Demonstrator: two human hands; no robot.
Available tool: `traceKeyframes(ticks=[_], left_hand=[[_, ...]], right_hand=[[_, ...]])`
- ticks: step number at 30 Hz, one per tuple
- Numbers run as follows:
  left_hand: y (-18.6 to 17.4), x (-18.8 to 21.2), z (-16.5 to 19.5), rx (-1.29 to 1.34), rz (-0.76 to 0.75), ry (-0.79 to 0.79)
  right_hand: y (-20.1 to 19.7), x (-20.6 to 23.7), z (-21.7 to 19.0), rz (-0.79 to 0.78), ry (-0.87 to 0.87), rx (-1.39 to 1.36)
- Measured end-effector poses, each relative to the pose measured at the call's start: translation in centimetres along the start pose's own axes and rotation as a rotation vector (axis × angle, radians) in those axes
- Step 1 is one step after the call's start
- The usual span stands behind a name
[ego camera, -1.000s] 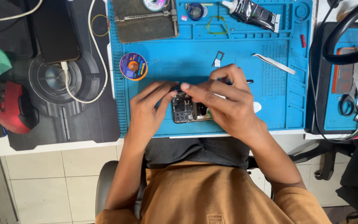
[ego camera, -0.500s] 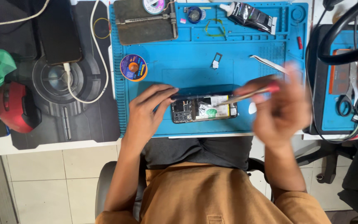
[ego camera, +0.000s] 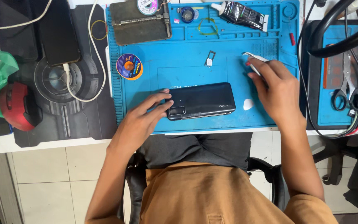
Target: The person disassembles a Vivo smartphone, removes the screen assembly, and uses a screwdriver to adjust internal components. They then reassemble the phone and test the touchscreen by swiping the display.
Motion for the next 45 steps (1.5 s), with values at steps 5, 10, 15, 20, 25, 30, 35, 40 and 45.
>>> traceKeyframes(ticks=[5, 10, 15, 20, 25, 30, 35, 40, 45], left_hand=[[0.4, -0.1, 1.4, -0.173, -0.106, 0.12], [1.0, -0.5, 1.4, -0.258, -0.175, 0.136], [1.2, 0.0, 2.1, -0.411, -0.092, 0.337], [1.3, 0.1, 2.2, -0.487, -0.092, 0.475], [1.2, -0.5, 1.3, -0.491, -0.152, 0.448], [1.4, -0.1, 1.7, -0.543, -0.098, 0.618], [1.5, 0.3, 2.3, -0.618, -0.011, 0.787], [1.0, -0.4, 2.8, -0.565, 0.023, 0.812], [-0.1, -2.0, 3.9, -0.442, 0.089, 0.805]], right_hand=[[0.2, -0.2, -0.3, -0.039, -0.023, 0.007], [-1.3, 0.0, -2.4, -0.067, -0.143, -0.134], [1.1, -0.8, -7.4, -0.287, -0.385, -0.197], [3.2, -1.9, -9.0, -0.487, -0.452, -0.11], [4.1, -2.3, -9.1, -0.53, -0.447, -0.167], [4.6, -2.4, -8.5, -0.477, -0.447, -0.237], [4.3, -2.9, -8.2, -0.447, -0.413, -0.34], [4.2, -3.9, -7.3, -0.474, -0.346, -0.49], [5.7, -3.7, -4.4, -0.613, -0.081, -0.745]])
Point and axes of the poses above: each hand's wrist, its own x-axis away from the middle knuckle, its own y-axis out of the palm, z = x × y, the point moved 9 cm from there along -x, towards the middle knuckle, and after that the axes turned 10 degrees about -y, right-handed, at the moved point
